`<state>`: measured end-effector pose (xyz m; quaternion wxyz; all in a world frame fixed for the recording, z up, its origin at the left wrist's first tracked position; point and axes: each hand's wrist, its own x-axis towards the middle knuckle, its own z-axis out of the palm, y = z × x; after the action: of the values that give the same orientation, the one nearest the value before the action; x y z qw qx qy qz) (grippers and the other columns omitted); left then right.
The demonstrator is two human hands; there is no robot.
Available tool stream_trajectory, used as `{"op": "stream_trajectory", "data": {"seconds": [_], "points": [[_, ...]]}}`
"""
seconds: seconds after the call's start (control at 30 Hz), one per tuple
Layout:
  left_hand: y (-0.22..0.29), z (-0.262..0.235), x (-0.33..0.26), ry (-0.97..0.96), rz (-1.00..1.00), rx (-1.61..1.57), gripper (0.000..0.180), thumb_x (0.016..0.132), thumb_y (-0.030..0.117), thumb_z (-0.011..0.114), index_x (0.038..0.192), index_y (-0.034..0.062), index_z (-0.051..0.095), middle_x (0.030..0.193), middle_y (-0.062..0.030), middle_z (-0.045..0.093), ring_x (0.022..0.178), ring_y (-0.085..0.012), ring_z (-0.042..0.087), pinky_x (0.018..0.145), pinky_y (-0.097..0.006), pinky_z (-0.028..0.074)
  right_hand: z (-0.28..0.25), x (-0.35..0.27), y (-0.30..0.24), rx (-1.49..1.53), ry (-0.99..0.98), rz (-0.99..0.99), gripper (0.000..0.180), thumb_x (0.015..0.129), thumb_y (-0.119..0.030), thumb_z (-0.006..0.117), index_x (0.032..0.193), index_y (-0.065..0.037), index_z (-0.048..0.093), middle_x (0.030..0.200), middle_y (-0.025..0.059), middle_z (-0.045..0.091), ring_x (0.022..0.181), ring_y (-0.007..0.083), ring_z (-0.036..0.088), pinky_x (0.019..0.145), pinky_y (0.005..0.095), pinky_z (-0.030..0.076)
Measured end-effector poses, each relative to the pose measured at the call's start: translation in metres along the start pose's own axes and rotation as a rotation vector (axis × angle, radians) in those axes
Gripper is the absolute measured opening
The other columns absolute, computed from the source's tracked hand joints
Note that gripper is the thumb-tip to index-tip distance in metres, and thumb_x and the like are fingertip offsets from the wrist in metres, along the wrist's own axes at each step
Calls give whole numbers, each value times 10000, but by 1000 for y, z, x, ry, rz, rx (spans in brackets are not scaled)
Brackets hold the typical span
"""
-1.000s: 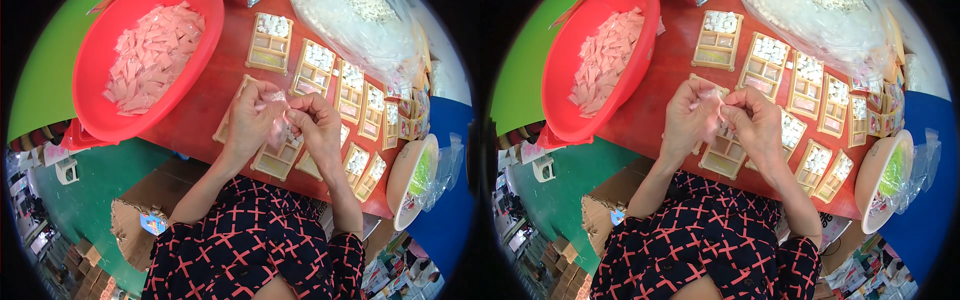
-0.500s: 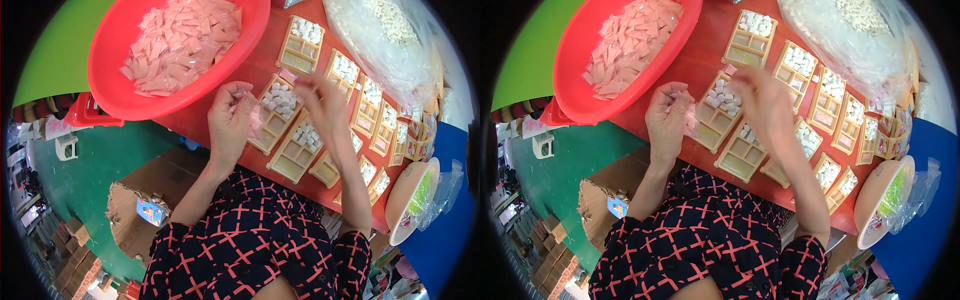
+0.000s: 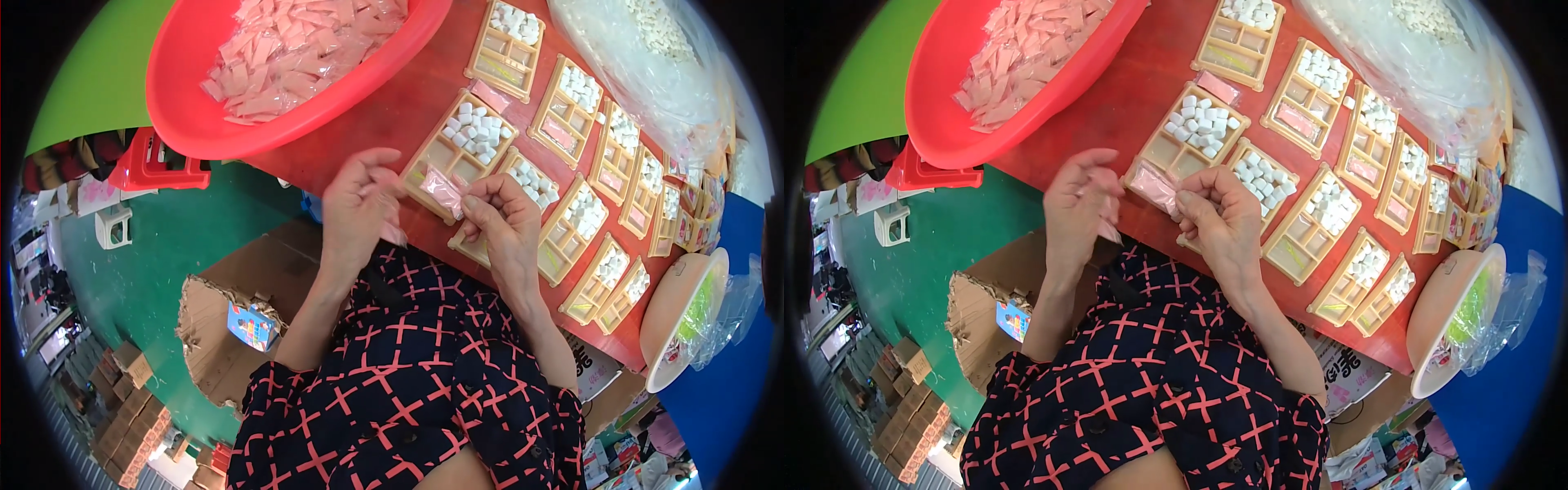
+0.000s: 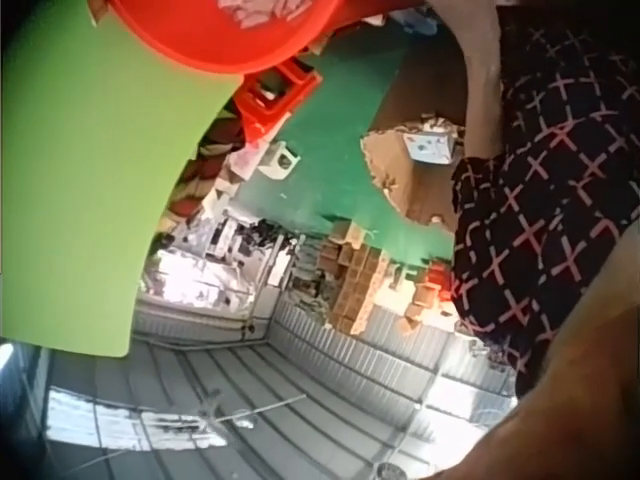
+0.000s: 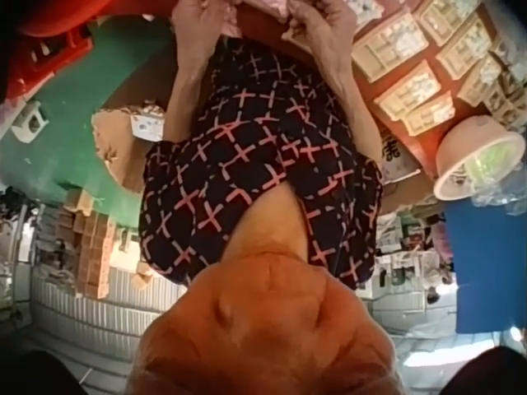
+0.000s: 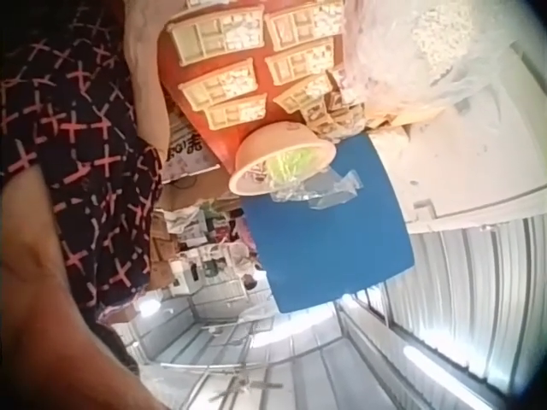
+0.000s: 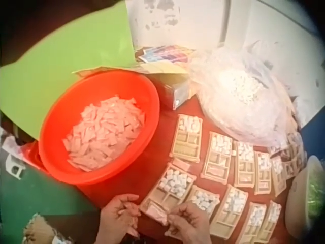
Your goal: Packaging small white cubes, pink strips, and product packets into plastic trays and then bagging the trays.
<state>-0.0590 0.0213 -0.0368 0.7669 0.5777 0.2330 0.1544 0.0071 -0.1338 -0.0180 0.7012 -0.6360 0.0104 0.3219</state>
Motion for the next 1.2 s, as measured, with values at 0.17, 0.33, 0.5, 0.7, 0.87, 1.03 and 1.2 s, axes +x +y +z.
{"op": "stream_trajectory", "data": {"seconds": [0.17,0.33,0.5,0.7,0.87,1.03,1.2], "points": [[2,4,-5,-62,-174,102,124,854,91,568,925,2,518,720,-25,547,526,-48,482,462,-156,365,4,-1,8,-51,-25,-8,52,825,-44,537,870,-16,539,710,12,556,558,33,482,496,163,387],[1,-3,-7,-101,-220,76,213,838,126,606,963,2,488,756,-24,564,590,-43,501,494,-158,382,5,-3,6,-48,-2,-11,27,825,-28,518,847,-18,530,683,6,540,545,30,463,482,163,379],[1,-3,-10,-255,-253,-117,319,824,141,631,1047,5,448,811,-30,580,634,-29,502,514,-157,385,10,-1,2,-11,16,9,18,820,-16,509,829,-22,524,657,-3,529,532,31,452,451,166,368],[9,0,-14,-155,-245,58,190,824,112,621,948,5,524,750,-70,615,524,-33,488,447,-153,373,9,0,-8,-38,-2,36,46,836,-56,493,864,-26,514,680,2,530,548,35,422,513,156,360],[8,-22,-11,-108,-197,113,101,825,79,612,863,11,546,731,-56,619,565,-29,509,471,-151,389,-1,11,-10,-296,-12,-150,33,838,-37,481,842,-11,501,712,49,564,620,100,533,531,234,414],[3,-21,-14,-101,-223,136,106,836,101,608,825,9,556,680,-26,598,522,-11,473,451,-157,371,6,17,-6,-789,-60,-360,41,809,17,485,836,27,514,677,42,553,640,84,536,580,231,441],[6,-8,-17,-145,-231,124,107,828,95,616,791,15,557,664,-24,604,513,-20,482,449,-157,378,3,-2,-19,-549,-110,-295,96,782,10,546,875,28,562,686,53,589,608,74,541,537,214,427]]}}
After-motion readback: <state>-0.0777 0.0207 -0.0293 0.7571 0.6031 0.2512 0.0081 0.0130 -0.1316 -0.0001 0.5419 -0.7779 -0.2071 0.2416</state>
